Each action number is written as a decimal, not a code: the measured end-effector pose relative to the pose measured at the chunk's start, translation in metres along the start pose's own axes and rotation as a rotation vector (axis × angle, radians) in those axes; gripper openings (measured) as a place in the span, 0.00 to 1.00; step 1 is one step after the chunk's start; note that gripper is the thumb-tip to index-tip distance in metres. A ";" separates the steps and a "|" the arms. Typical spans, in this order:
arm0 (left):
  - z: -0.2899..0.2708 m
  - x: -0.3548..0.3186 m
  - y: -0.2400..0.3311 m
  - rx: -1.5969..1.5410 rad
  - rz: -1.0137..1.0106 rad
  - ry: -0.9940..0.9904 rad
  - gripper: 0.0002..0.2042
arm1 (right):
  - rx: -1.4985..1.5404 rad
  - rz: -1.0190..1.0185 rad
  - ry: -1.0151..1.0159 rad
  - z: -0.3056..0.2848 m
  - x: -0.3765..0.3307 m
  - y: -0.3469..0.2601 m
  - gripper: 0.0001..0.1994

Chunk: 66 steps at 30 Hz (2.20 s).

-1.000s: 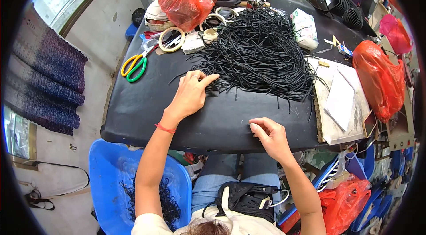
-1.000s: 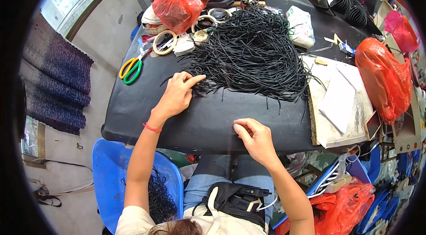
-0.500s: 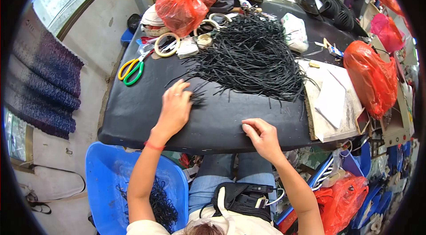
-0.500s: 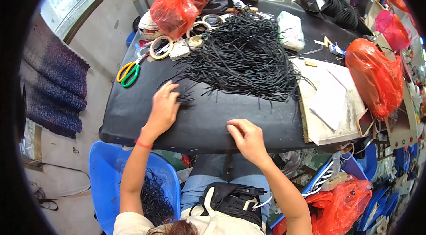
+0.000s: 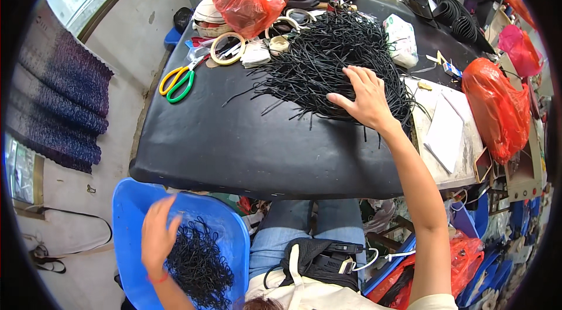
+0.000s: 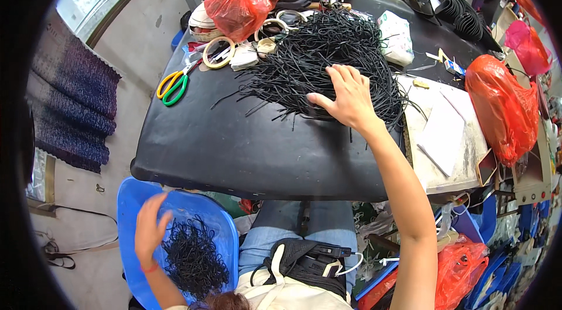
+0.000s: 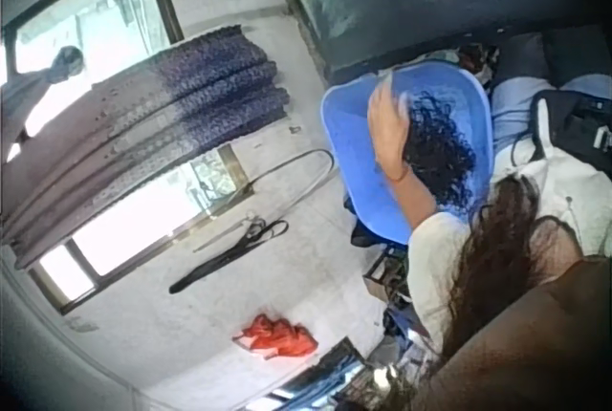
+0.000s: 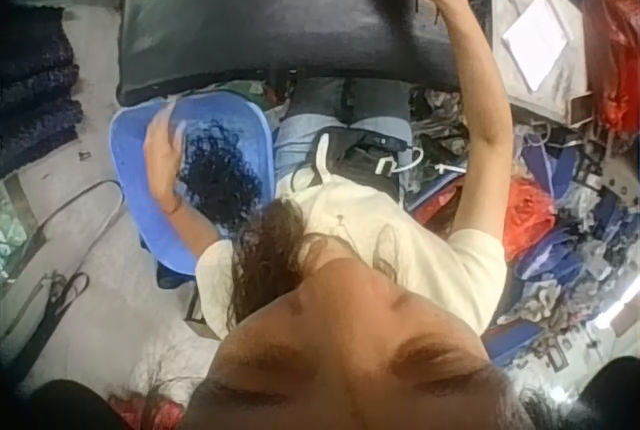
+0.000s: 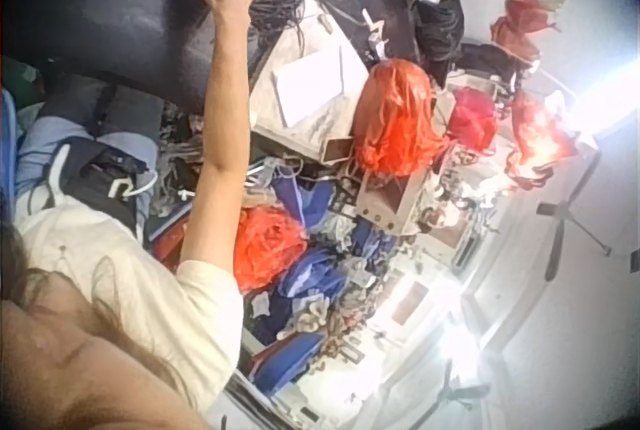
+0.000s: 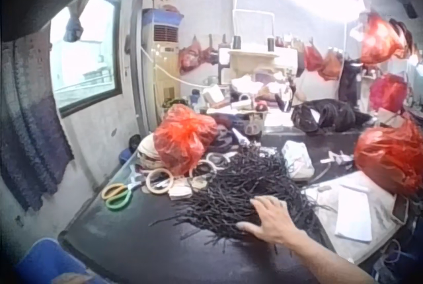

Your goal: The person sits at a cluttered workbench and repeatedly ties black cable ties into small loops by hand. They pick up individual ties from a large pile on the table, form a loop, and secure it by pulling the end through. The finished loops are placed into a blue plastic basin on the floor.

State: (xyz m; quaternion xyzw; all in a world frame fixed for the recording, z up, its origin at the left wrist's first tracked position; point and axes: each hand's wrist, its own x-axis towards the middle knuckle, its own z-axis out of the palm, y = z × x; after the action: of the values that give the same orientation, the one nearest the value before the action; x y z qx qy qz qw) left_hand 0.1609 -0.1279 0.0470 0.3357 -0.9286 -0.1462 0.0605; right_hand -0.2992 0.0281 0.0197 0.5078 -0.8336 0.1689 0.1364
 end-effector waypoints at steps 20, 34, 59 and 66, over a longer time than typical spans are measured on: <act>0.081 0.203 0.070 0.043 0.217 0.393 0.04 | -0.064 -0.082 0.244 0.018 -0.018 -0.021 0.26; 0.114 0.170 0.181 -0.045 0.761 0.095 0.34 | -0.135 -0.067 0.034 0.011 0.004 -0.023 0.22; 0.102 0.434 0.259 -0.192 0.426 -0.143 0.68 | 0.147 0.482 -0.440 0.003 0.148 0.145 0.58; 0.116 0.464 0.250 -0.256 0.596 -0.237 0.68 | 0.256 0.366 -0.406 0.020 0.160 0.137 0.56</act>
State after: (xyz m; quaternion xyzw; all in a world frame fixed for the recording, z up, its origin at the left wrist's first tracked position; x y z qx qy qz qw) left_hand -0.3710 -0.2157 0.0216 0.0200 -0.9605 -0.2753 0.0337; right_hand -0.4941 -0.0493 0.0458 0.3857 -0.8934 0.1895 -0.1312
